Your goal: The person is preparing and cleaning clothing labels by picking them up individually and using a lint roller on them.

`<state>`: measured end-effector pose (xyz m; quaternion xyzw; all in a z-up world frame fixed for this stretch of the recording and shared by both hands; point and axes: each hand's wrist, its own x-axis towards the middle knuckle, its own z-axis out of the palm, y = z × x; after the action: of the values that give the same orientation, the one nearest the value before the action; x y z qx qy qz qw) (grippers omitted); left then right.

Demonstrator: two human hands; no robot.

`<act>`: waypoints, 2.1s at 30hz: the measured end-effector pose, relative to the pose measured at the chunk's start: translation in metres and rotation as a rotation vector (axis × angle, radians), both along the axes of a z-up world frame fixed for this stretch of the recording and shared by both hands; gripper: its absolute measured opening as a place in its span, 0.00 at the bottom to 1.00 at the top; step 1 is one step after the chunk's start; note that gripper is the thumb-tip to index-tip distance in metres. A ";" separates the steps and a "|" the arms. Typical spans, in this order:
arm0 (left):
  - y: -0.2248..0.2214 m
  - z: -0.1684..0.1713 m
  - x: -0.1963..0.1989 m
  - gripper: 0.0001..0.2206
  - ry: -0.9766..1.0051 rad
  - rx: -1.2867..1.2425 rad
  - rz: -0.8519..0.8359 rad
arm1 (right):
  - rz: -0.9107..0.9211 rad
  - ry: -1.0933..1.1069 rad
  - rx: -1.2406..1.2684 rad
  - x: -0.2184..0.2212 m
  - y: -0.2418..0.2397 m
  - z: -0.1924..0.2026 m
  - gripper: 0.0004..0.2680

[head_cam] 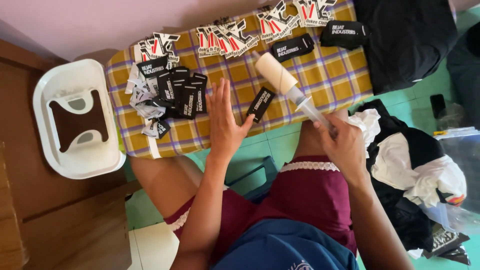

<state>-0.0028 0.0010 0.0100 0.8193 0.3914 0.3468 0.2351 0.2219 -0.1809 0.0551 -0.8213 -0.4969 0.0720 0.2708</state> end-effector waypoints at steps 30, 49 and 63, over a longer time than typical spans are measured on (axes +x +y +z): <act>0.006 -0.003 -0.003 0.40 0.214 0.051 -0.091 | 0.320 -0.389 -0.074 -0.003 0.091 -0.022 0.10; 0.003 -0.003 -0.003 0.49 0.134 0.099 -0.029 | 0.161 -0.139 0.208 -0.005 0.097 -0.038 0.20; 0.004 0.002 0.000 0.52 0.128 0.076 -0.013 | 0.273 0.188 -0.007 -0.011 0.081 -0.010 0.28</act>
<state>-0.0024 0.0047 0.0121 0.8507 0.3869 0.3066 0.1806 0.2111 -0.1003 0.0449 -0.7367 -0.5761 0.1866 0.3009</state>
